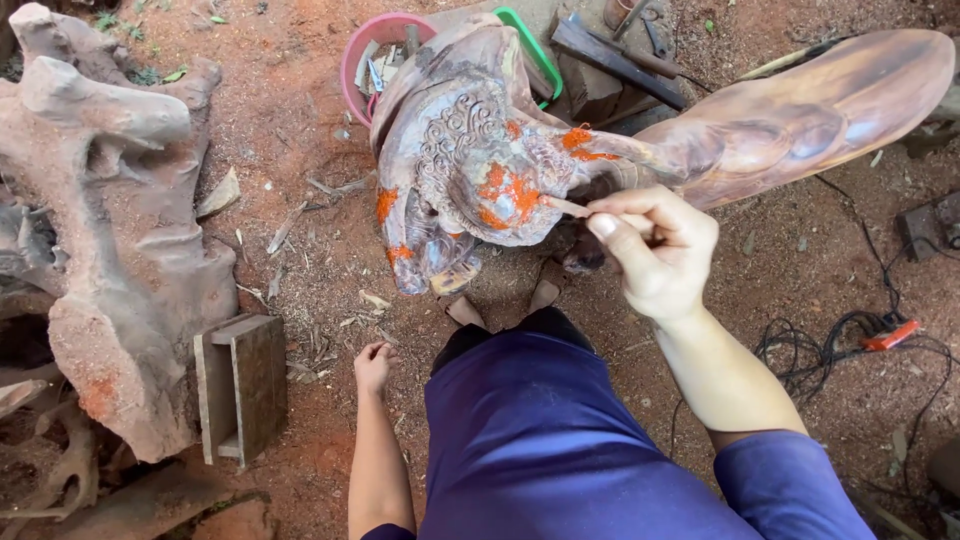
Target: Applying wood filler to a large wooden sculpture using a small applicator stick to fill in cracks and details, followed by working on the base of another piece.
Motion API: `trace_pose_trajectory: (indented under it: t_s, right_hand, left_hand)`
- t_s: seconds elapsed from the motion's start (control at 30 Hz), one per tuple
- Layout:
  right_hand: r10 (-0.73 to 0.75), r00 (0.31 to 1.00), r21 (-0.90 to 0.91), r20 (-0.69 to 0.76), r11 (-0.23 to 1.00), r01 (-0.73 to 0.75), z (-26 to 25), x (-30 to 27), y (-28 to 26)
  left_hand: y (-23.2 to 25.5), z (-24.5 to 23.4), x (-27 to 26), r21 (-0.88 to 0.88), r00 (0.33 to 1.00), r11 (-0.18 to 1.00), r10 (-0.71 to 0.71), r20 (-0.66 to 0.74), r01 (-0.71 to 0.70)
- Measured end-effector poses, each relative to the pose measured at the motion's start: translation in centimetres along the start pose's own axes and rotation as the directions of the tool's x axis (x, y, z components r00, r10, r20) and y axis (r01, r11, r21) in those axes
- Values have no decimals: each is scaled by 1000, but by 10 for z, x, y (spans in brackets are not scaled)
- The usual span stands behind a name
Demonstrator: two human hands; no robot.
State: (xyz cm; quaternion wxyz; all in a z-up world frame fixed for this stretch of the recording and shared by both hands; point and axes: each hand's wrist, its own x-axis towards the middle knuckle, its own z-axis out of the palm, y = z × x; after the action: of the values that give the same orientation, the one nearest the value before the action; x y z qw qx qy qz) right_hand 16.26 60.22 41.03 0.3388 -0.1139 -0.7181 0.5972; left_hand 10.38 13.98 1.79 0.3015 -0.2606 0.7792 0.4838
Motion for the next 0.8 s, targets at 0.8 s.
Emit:
trace_pose_trajectory:
  t_s: [0.8]
  right_hand:
    - [-668, 735, -596, 120, 543, 591, 64, -36, -12]
  left_hand:
    - [21, -52, 60, 192, 993, 981, -19, 113, -3]
